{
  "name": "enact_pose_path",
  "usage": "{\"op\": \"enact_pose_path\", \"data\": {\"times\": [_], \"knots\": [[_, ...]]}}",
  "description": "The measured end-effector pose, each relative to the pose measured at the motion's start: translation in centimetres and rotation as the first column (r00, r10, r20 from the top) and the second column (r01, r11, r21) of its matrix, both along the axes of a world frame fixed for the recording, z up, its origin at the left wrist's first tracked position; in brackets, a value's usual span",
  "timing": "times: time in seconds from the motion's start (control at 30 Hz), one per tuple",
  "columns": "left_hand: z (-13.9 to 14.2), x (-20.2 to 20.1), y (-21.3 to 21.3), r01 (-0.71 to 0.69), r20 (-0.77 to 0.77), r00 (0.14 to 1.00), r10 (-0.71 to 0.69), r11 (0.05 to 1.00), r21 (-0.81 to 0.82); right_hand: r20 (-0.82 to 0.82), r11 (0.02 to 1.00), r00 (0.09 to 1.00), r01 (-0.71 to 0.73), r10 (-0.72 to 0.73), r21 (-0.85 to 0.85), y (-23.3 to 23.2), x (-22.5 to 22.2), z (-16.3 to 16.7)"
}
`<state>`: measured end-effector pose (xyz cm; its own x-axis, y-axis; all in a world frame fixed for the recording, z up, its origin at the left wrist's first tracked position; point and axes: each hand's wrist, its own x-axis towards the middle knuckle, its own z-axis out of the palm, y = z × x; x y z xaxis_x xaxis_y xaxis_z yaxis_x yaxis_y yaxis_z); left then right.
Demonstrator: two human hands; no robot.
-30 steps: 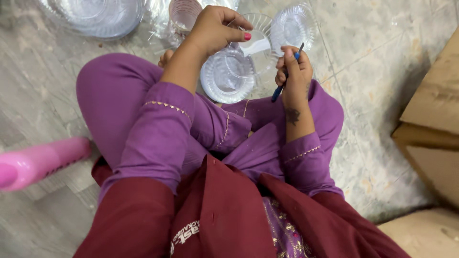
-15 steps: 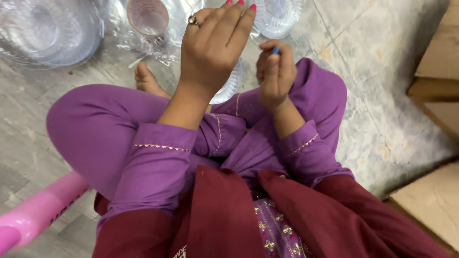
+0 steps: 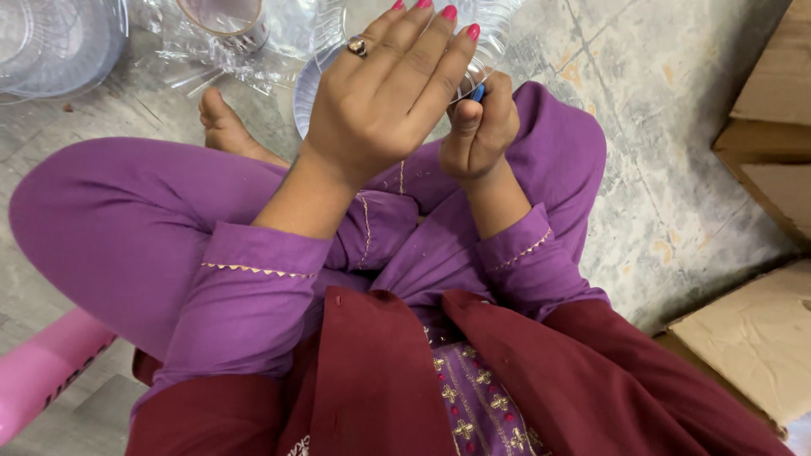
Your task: The person sits on the floor and uses a small blue-handled tool to trim the edges of clear plastic plates. They handle each plate one at a time, rotate it while scraping the rim, and place finished plates into a nearby cardboard box.
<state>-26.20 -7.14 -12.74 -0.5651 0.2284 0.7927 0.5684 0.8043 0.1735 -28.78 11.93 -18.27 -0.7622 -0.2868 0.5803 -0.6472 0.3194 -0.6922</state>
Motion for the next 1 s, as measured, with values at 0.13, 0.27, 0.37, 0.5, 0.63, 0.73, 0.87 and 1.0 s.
{"op": "enact_pose_path", "data": {"times": [0.13,0.27,0.37,0.5,0.63,0.73,0.87,1.0], "knots": [[0.2,0.0,0.0,0.043,-0.014,0.999,-0.043,0.999,0.007,-0.045,1.000,0.999,0.002,-0.001,0.004,0.5,-0.4,-0.4],[0.4,0.1,0.1,0.070,-0.022,0.997,-0.069,0.997,0.026,-0.107,0.998,0.994,-0.035,0.030,-0.043,0.5,-0.9,-0.8],[0.4,0.1,0.2,0.076,-0.031,0.997,-0.075,0.997,0.032,-0.145,0.999,0.989,-0.029,0.024,-0.036,0.6,-1.2,-1.1],[0.5,0.1,0.2,0.075,-0.007,0.997,-0.075,0.997,0.034,-0.208,1.000,0.978,0.015,-0.012,0.013,0.8,-1.6,-1.3],[0.5,0.1,0.1,0.062,0.000,0.998,-0.062,0.998,0.016,-0.188,0.998,0.982,0.039,-0.030,0.043,0.9,-1.6,-1.5],[0.7,0.2,0.1,0.037,-0.003,0.999,-0.037,0.999,-0.009,-0.141,0.998,0.989,0.043,-0.036,0.050,0.8,-1.4,-1.6],[0.9,0.4,0.2,0.018,0.009,1.000,-0.018,1.000,-0.013,-0.150,0.997,0.987,0.065,-0.058,0.047,0.2,-1.0,-1.5],[1.1,0.6,0.2,0.028,0.030,0.999,-0.028,0.999,0.017,-0.148,0.993,0.984,0.103,-0.094,0.051,-0.2,-0.8,-1.4]]}}
